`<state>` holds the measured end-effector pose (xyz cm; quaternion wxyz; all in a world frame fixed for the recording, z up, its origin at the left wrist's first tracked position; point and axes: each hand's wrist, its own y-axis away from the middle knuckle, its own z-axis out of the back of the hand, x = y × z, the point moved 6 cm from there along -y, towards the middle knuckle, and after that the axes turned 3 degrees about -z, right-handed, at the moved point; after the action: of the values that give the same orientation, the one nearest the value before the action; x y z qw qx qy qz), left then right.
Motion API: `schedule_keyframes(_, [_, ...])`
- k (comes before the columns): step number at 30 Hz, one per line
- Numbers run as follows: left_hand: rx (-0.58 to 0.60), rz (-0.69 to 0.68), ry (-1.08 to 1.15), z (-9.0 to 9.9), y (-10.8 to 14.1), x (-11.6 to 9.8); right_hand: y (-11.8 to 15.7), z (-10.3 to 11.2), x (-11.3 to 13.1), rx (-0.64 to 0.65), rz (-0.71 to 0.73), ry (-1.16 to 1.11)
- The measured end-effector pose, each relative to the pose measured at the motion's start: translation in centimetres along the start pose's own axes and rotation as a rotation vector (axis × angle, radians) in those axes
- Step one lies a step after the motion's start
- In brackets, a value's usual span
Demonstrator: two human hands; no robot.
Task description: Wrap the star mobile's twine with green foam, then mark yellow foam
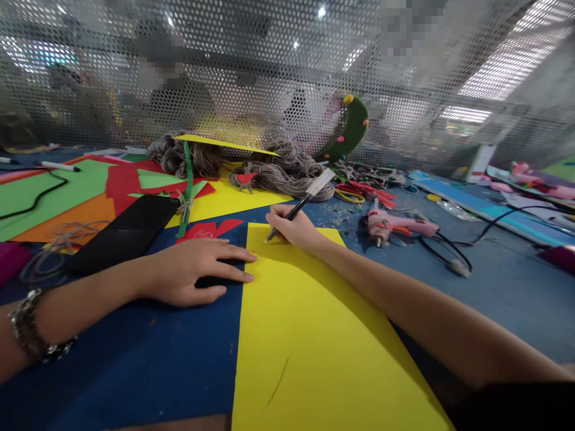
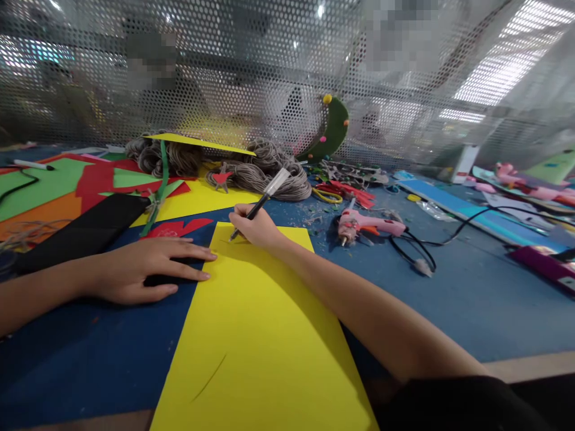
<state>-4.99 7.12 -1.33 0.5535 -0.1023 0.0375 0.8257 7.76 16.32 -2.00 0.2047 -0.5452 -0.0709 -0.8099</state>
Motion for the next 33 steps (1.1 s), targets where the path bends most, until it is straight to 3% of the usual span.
schedule_keyframes(33, [-0.029, 0.010, 0.032, -0.19, 0.01, 0.30, -0.22, -0.07, 0.30, 0.034, 0.079, 0.066])
